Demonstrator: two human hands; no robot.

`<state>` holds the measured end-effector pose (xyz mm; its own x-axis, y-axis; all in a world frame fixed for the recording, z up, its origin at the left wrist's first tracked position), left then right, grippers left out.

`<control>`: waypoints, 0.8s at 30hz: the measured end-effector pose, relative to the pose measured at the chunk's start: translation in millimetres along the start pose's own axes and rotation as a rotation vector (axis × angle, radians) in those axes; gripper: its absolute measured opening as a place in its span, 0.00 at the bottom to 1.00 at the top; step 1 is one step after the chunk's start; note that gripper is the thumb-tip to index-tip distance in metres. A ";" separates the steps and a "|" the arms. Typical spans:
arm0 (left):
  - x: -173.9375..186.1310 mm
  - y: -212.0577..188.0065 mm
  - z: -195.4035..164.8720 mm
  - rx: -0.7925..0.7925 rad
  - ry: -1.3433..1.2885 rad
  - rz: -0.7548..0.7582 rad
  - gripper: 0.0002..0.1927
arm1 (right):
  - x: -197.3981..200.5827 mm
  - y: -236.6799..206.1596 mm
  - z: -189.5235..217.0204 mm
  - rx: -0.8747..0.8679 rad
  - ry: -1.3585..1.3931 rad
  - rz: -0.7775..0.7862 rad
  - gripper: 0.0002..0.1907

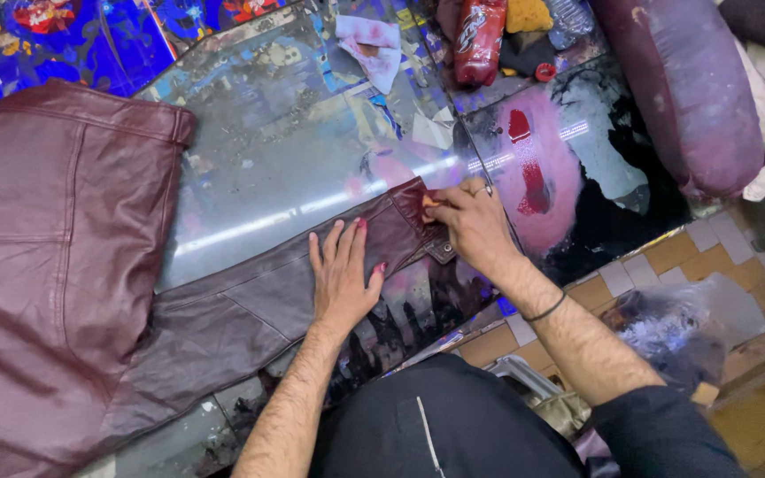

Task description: The person spreads a leather jacket sleeve flat on a work table and rubs red dye into the leather using a sponge, working along the sleeve and shoulder area. They periodically squeeze more red dye from a bottle onto the sponge and continue rubbing the dye into the jacket.

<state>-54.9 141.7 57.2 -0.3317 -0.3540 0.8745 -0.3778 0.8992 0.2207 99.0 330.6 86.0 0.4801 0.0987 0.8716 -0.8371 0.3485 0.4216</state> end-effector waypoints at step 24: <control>1.0 1.0 -2.8 0.021 0.041 0.055 0.37 | 15.5 -11.1 22.0 -0.134 -0.207 0.080 0.18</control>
<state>-53.2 142.9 59.5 -0.3172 -0.2931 0.9019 -0.3779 0.9114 0.1632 110.0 307.7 100.4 0.3386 -0.0573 0.9392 -0.8215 0.4688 0.3248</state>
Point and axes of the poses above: each hand's wrist, its own y-axis towards the middle knuckle, its own x-axis out of the back of the hand, z = x × y, the point moved 3 cm from there along y, towards the middle knuckle, and after that the axes turned 1 degree about y, right-handed, at the moved point
